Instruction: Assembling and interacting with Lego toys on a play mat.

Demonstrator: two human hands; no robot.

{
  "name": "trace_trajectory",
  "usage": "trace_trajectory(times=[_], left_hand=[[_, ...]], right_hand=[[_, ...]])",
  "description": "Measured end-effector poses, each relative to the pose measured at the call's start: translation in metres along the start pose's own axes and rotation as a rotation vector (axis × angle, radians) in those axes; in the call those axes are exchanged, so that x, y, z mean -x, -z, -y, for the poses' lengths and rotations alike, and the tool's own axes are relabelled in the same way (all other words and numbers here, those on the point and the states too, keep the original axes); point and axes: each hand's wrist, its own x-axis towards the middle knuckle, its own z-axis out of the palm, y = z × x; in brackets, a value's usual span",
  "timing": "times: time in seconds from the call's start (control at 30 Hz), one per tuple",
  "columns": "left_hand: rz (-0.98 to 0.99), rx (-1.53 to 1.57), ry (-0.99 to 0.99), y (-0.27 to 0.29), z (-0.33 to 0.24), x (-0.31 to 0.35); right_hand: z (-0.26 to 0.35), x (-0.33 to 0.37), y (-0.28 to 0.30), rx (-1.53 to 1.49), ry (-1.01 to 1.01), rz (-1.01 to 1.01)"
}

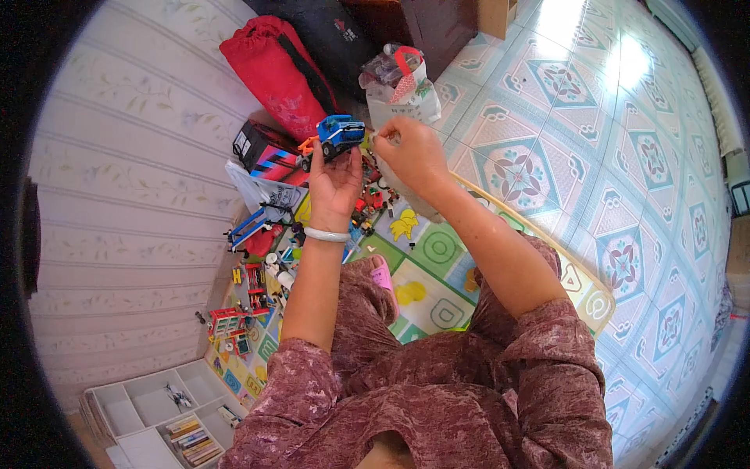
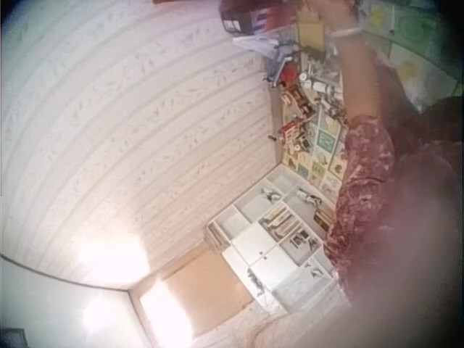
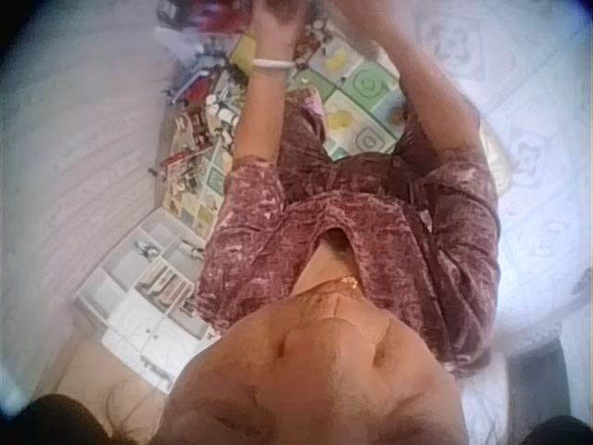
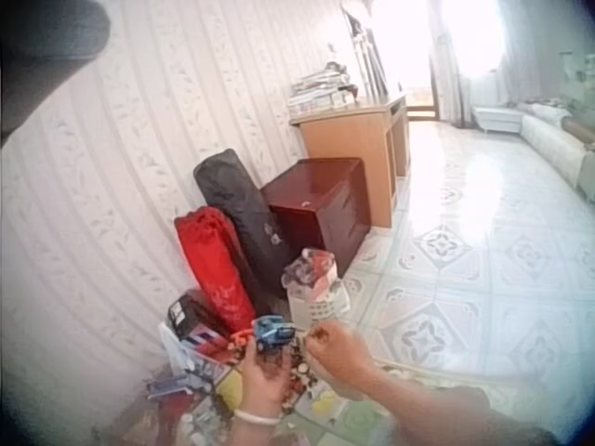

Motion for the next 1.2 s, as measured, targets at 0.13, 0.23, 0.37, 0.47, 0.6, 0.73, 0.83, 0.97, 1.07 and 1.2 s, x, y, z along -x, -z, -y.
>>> trace_trajectory(times=[0.13, 0.23, 0.37, 0.47, 0.6, 0.73, 0.83, 0.97, 1.07, 1.2], left_hand=[[-0.006, -0.027, 0.036, 0.003, 0.004, -0.004], [0.048, -0.057, 0.048, -0.008, 0.014, 0.005], [-0.016, -0.049, -0.055, -0.012, 0.014, 0.006], [-0.058, -0.104, -0.039, -0.022, 0.015, 0.013], [-0.042, -0.175, -0.167, -0.024, 0.009, 0.013], [-0.033, -0.197, -0.192, -0.030, 0.014, 0.019], [0.017, -0.254, -0.171, -0.034, 0.017, 0.035], [0.102, -0.347, -0.105, -0.035, 0.020, 0.055], [0.144, -0.427, -0.079, -0.035, 0.007, 0.067], [0.205, -0.524, -0.025, -0.043, 0.010, 0.079]], right_hand=[[0.014, 0.006, -0.006, -0.199, 0.116, -0.070], [0.005, 0.007, -0.013, -0.205, 0.189, -0.068], [-0.009, 0.006, -0.024, -0.102, 0.145, -0.035], [-0.020, 0.006, -0.020, -0.035, 0.031, 0.004], [-0.016, 0.002, -0.008, -0.043, -0.073, 0.014], [-0.031, 0.000, 0.011, -0.326, -0.304, -0.025], [-0.048, -0.002, 0.033, -0.600, -0.389, -0.065], [-0.052, -0.005, 0.087, -1.456, -0.527, -0.251], [-0.022, 0.015, 0.113, -1.581, -0.420, -0.271], [-0.037, 0.020, 0.098, -1.313, -0.602, -0.240]])
